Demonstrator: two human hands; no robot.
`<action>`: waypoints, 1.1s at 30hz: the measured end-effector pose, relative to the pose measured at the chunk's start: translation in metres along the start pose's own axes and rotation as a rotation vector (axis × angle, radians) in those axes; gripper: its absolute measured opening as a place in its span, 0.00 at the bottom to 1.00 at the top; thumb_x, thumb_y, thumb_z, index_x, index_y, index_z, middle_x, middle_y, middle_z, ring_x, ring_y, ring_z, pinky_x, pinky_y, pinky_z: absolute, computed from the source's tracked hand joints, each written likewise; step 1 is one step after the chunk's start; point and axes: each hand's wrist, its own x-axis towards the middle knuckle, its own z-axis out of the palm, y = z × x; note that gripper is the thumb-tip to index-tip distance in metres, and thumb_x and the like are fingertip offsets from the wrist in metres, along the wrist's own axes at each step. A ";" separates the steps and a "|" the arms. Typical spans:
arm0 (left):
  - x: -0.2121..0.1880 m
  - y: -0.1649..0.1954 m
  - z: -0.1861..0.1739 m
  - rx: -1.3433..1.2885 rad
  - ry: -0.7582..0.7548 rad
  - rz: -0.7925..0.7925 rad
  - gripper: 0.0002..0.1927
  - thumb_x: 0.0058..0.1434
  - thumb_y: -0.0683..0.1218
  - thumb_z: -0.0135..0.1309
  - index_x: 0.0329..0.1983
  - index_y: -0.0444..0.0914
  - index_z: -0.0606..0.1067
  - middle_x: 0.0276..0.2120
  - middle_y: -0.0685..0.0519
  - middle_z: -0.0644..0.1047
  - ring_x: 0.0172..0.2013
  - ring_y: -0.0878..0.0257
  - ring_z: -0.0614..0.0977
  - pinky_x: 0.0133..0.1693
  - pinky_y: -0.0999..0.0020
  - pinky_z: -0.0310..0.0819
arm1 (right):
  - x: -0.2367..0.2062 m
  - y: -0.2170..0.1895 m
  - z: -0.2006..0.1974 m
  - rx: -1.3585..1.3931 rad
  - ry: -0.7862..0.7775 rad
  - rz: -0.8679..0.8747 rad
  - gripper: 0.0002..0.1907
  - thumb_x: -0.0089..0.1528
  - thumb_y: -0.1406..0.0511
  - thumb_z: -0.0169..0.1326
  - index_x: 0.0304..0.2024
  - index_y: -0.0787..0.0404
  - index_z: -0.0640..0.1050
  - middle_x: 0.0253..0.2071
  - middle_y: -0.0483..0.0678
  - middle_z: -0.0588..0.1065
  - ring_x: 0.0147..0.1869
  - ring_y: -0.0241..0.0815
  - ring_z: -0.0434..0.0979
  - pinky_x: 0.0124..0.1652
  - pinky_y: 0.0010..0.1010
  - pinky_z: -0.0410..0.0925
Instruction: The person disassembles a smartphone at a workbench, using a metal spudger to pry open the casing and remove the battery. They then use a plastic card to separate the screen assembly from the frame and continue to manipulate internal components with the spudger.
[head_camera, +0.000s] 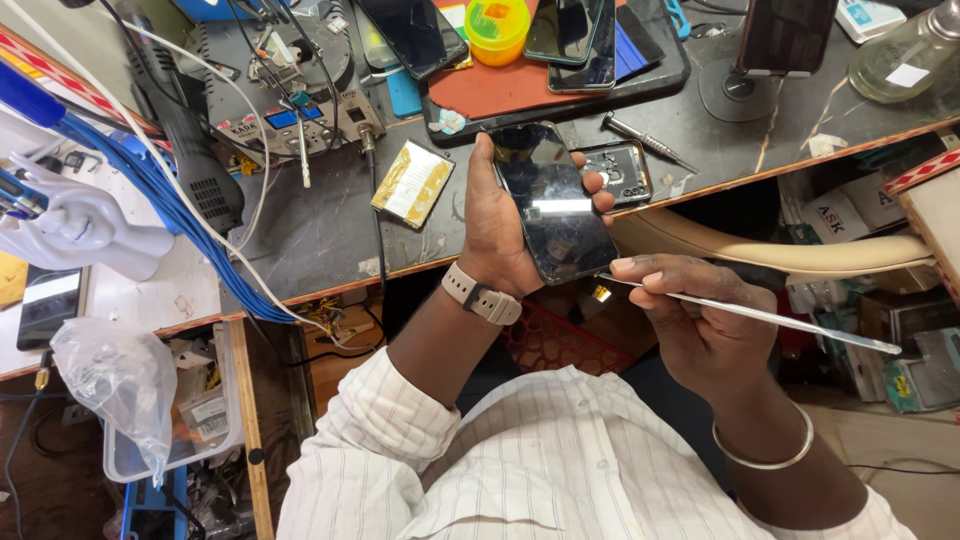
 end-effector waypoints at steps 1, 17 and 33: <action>0.000 0.000 0.000 -0.001 0.004 0.000 0.48 0.65 0.81 0.29 0.51 0.33 0.71 0.38 0.41 0.79 0.39 0.49 0.84 0.43 0.52 0.82 | 0.000 0.001 0.000 -0.001 0.002 -0.003 0.07 0.70 0.74 0.56 0.49 0.64 0.73 0.50 0.56 0.80 0.53 0.41 0.84 0.53 0.28 0.78; 0.002 0.000 -0.002 0.057 0.041 0.016 0.48 0.64 0.82 0.29 0.50 0.34 0.72 0.36 0.43 0.80 0.37 0.51 0.84 0.40 0.54 0.83 | -0.002 0.004 0.002 0.047 -0.010 -0.008 0.07 0.69 0.73 0.55 0.49 0.65 0.73 0.50 0.57 0.80 0.54 0.42 0.84 0.54 0.29 0.78; -0.001 -0.004 0.005 0.216 0.192 0.168 0.45 0.60 0.81 0.36 0.48 0.36 0.71 0.31 0.47 0.78 0.31 0.58 0.83 0.36 0.60 0.83 | 0.013 0.014 -0.003 -0.094 -0.200 0.002 0.09 0.64 0.82 0.52 0.41 0.66 0.76 0.44 0.55 0.82 0.43 0.38 0.86 0.44 0.24 0.80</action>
